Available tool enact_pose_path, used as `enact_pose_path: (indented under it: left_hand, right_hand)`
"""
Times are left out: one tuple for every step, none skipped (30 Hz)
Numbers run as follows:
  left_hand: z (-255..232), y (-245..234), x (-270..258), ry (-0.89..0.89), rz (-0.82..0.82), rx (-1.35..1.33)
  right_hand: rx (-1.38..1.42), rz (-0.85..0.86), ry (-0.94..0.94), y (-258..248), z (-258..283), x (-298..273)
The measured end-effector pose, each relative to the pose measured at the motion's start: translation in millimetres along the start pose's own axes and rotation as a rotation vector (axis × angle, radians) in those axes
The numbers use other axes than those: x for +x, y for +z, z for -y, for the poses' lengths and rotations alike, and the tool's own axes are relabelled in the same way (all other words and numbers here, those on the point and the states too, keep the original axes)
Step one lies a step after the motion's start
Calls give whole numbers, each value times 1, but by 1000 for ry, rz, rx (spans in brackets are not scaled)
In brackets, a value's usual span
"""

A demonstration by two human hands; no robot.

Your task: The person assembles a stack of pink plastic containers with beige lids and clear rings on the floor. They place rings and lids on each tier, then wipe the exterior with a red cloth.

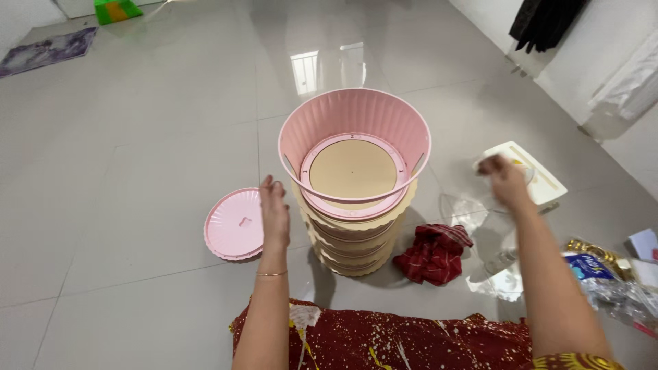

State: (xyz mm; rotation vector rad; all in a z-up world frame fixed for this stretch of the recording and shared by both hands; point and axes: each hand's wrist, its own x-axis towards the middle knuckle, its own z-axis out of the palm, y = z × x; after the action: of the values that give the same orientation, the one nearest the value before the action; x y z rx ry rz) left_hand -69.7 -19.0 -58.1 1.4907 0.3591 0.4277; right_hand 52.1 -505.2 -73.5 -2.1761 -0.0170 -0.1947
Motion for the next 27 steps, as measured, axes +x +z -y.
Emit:
enact_pose_path:
  left_hand:
    - [-8, -3, -1, 29, -31, -21]
    - [-16, -3, -3, 57, -64, -43]
    - [-24, -2, -6, 122, -62, -54]
    - [-32, -2, -10, 187, -64, -64]
    - [-41, -2, -14, 252, -66, -74]
    - [-50, -2, -17, 322, -79, -29]
    - [-58, 0, -22, 391, -92, 17]
    - [-68, 2, -26, 460, -106, 65]
    - [-77, 2, -31, 499, -98, 85]
    - [-87, 2, -36, 538, -89, 107]
    - [-96, 3, -41, 578, -81, 129]
    - [-105, 5, -45, 595, -42, 136]
    - [-114, 8, -48, 612, -2, 143]
    - [-123, 12, -51, 630, 36, 151]
    - [-131, 17, -52, 634, 98, 152]
    - [-139, 22, -53, 635, 161, 154]
    - [-145, 27, -54, 637, 225, 157]
    - [-151, 32, -55, 671, 242, 166]
    - [-156, 37, -56, 705, 259, 175]
    - [-160, 42, -56, 738, 278, 183]
    - [-163, 47, -57, 745, 302, 190]
    - [-166, 51, -56, 753, 326, 197]
    - [-168, 55, -56, 760, 349, 204]
    - [-169, 58, -57, 773, 363, 195]
    - [-169, 62, -57, 786, 377, 186]
    - [-169, 64, -56, 798, 392, 176]
    - [-169, 65, -55, 827, 377, 185]
  right_hand:
    - [108, -39, -50, -24, 24, -2]
    - [126, -49, -115, -45, 50, -5]
    - [143, -59, -180, -64, 77, -10]
    - [111, -59, -243, -78, 102, -15]
    - [79, -59, -305, -88, 126, -21]
    - [90, -62, -413, -94, 150, -25]
    - [100, -64, -521, -98, 172, -28]
    - [114, -69, -587, -99, 192, -31]
    - [128, -73, -653, -100, 210, -33]
    - [143, -77, -719, -98, 226, -35]
    - [154, -92, -774, -96, 242, -34]
    - [164, -106, -826, -93, 255, -33]
    - [175, -120, -878, -90, 266, -32]
    - [349, -63, -873, -85, 275, -31]
    - [523, -4, -861, -79, 283, -29]
    - [663, 46, -850, -71, 288, -29]
    - [804, 95, -837, -63, 291, -27]
    - [911, 133, -828, -51, 292, -26]
    - [1024, 158, -772, -39, 291, -24]
    - [1138, 176, -715, -28, 288, -23]
    - [1256, 180, -610, -15, 283, -22]
    - [1370, 184, -501, -4, 278, -20]
    - [1428, 189, -401, 6, 270, -19]
    - [1482, 194, -301, 15, 262, -19]
    - [1539, 254, -273, 23, 254, -18]
    - [1594, 313, -244, 30, 247, -16]
    - [1648, 373, -213, 36, 240, -15]
